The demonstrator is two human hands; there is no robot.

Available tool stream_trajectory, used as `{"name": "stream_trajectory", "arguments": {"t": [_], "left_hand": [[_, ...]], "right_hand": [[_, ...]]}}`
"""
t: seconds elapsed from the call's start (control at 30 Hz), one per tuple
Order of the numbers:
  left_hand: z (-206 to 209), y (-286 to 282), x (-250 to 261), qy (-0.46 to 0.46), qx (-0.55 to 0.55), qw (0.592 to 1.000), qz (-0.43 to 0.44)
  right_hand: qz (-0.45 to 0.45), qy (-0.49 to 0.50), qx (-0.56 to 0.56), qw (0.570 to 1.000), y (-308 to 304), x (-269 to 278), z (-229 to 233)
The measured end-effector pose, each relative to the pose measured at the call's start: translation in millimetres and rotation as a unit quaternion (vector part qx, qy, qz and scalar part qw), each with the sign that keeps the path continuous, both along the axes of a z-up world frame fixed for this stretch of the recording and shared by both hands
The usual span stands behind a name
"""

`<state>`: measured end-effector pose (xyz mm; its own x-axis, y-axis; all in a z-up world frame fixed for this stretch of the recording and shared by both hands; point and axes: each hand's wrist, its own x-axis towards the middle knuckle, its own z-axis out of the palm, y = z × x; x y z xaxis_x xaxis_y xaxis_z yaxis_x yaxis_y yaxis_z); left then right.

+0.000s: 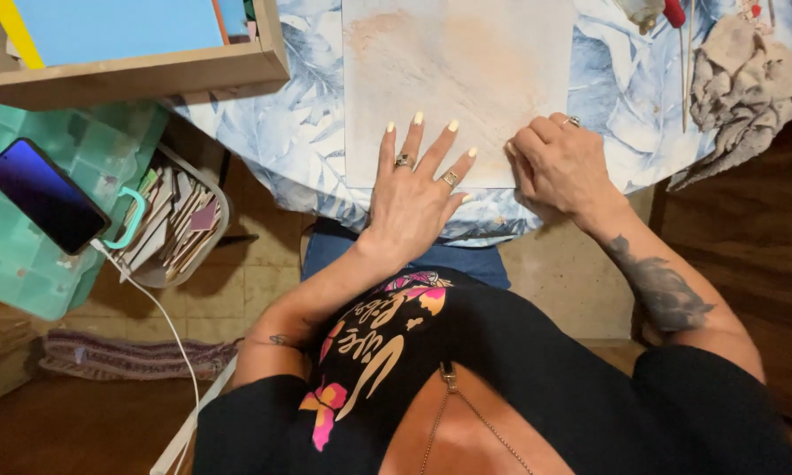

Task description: A person is sanding the edges of small white mosaic tiles on a piece of sandpaper and then placing them onto a colorful mosaic box.

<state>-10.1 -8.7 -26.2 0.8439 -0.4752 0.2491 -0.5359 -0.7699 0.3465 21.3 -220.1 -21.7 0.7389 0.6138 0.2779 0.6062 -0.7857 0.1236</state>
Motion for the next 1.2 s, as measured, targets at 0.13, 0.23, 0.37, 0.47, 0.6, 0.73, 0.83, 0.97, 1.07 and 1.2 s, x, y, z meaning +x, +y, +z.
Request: {"name": "stream_trajectory", "arguments": {"t": [0.13,0.23,0.37,0.47,0.6,0.73,0.83,0.97,1.07,1.2], "left_hand": [[5,3,2,0.004,0.016,1.0,-0.016],[10,5,1,-0.007,0.118,0.993,-0.015],[11,6,1,-0.015,0.074,0.997,-0.017],[10,7,2,-0.019,0.073,0.997,-0.01],[10,9,2,-0.018,0.088,0.996,-0.021],[13,11,5,-0.027,0.071,0.996,-0.038],[12,11,5,-0.011,0.094,0.995,-0.042],[12,9,2,-0.008,0.092,0.995,-0.033],[13,9,3,-0.014,0.09,0.996,-0.023],[9,8,4,-0.005,0.077,0.997,-0.026]], "right_hand": [[0.016,-0.019,0.014,1.0,20,20,-4],[0.089,0.051,0.062,0.993,59,62,3],[0.141,-0.003,0.034,0.989,99,117,-16],[0.154,0.0,0.007,0.988,92,116,-10],[0.08,0.161,-0.01,0.984,44,45,26],[0.072,0.093,-0.022,0.993,1,1,17],[0.087,0.057,-0.01,0.994,15,15,15],[0.116,0.037,0.042,0.992,66,80,-3],[0.129,-0.049,0.028,0.99,97,123,-12],[0.118,0.027,-0.035,0.992,77,99,6]]}}
